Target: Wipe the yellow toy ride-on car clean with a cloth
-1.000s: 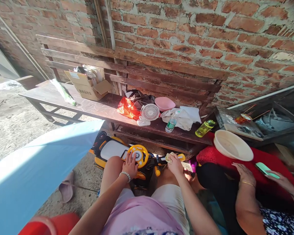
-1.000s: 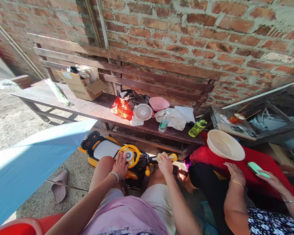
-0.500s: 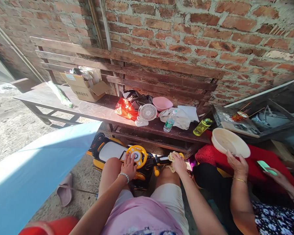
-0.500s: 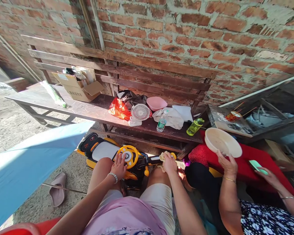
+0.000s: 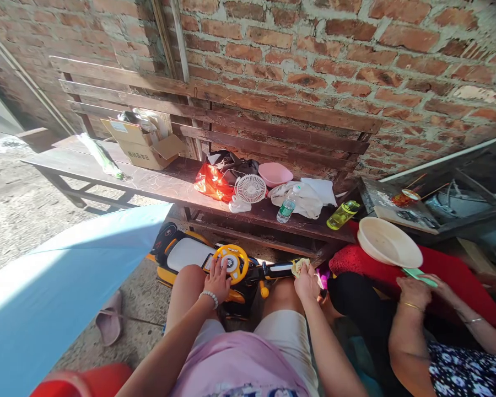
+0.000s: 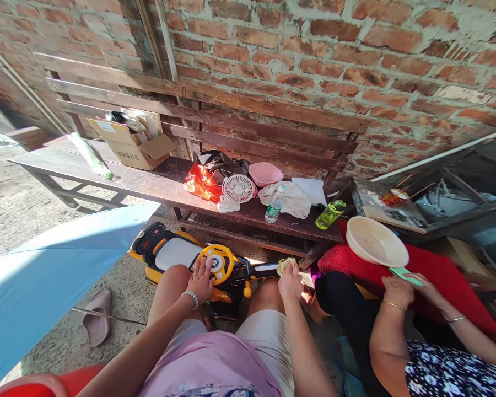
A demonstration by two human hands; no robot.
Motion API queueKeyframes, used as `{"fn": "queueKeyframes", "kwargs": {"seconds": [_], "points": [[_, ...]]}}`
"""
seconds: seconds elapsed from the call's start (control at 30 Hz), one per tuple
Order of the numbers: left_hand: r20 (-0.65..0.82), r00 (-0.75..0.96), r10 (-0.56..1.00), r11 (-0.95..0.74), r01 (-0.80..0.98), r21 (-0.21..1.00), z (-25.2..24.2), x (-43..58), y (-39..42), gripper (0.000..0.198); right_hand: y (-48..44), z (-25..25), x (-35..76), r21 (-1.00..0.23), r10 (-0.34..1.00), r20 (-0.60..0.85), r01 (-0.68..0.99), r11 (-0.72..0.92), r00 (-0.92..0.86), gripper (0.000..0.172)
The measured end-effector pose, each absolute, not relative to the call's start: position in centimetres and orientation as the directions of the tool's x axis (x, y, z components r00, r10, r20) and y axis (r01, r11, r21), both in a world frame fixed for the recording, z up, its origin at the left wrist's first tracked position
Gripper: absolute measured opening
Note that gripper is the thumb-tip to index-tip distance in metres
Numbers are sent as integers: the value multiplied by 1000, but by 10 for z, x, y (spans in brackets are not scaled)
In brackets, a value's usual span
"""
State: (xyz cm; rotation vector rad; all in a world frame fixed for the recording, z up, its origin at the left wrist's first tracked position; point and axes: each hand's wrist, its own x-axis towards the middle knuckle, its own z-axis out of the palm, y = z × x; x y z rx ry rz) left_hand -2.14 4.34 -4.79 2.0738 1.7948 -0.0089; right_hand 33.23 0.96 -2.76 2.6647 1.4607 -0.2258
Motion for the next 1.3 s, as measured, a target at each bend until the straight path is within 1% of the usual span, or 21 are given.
{"fn": "queueKeyframes", "kwargs": {"seconds": [0.1, 0.17, 0.23, 0.33, 0.4, 0.47, 0.57, 0.7, 0.77, 0.9, 1.03, 1.1, 1.17, 1.3], "points": [[-273, 165, 948, -81, 952, 294, -45, -20, 43, 75, -1, -30, 345, 52, 801, -270, 839, -542, 535, 55], [-281, 165, 945, -75, 950, 304, -44, -19, 43, 76, -9, -32, 356, 48, 788, -322, 840, -541, 525, 51], [-284, 163, 945, -70, 948, 311, -42, -18, 43, 77, -16, -32, 366, 18, 810, -321, 858, -514, 492, 54], [-276, 163, 947, -73, 948, 311, -41, -18, 42, 76, -16, -29, 370, -44, 888, -270, 916, -399, 374, 64], [-273, 168, 947, -78, 947, 312, -40, -17, 42, 75, -10, -27, 366, -69, 913, -268, 939, -337, 308, 67], [-277, 169, 946, -77, 946, 315, -39, -17, 42, 75, -1, -26, 358, -64, 906, -291, 939, -338, 307, 66], [-294, 162, 942, -68, 949, 307, -37, -17, 42, 76, 7, -25, 349, -23, 893, -300, 933, -359, 336, 62], [-270, 163, 949, -76, 949, 306, -37, -17, 43, 75, 6, -22, 349, -29, 917, -326, 967, -252, 229, 70], [-263, 163, 951, -79, 949, 305, -37, -17, 42, 75, 5, -20, 350, -23, 906, -351, 965, -262, 238, 71], [-277, 170, 946, -81, 949, 305, -37, -18, 42, 75, 8, -21, 354, -14, 869, -373, 934, -356, 325, 57], [-294, 166, 941, -74, 951, 302, -39, -19, 43, 76, -3, -26, 370, -3, 762, -502, 880, -475, 409, 38], [-303, 167, 938, -70, 950, 306, -41, -19, 43, 77, -15, -27, 381, 17, 726, -543, 870, -493, 422, 34], [-290, 168, 942, -73, 947, 312, -42, -18, 43, 76, -25, -26, 388, -1, 750, -519, 877, -480, 410, 39], [-258, 164, 952, -81, 949, 305, -41, -18, 43, 76, -22, -21, 383, -110, 876, -369, 921, -372, 310, 61]]}}
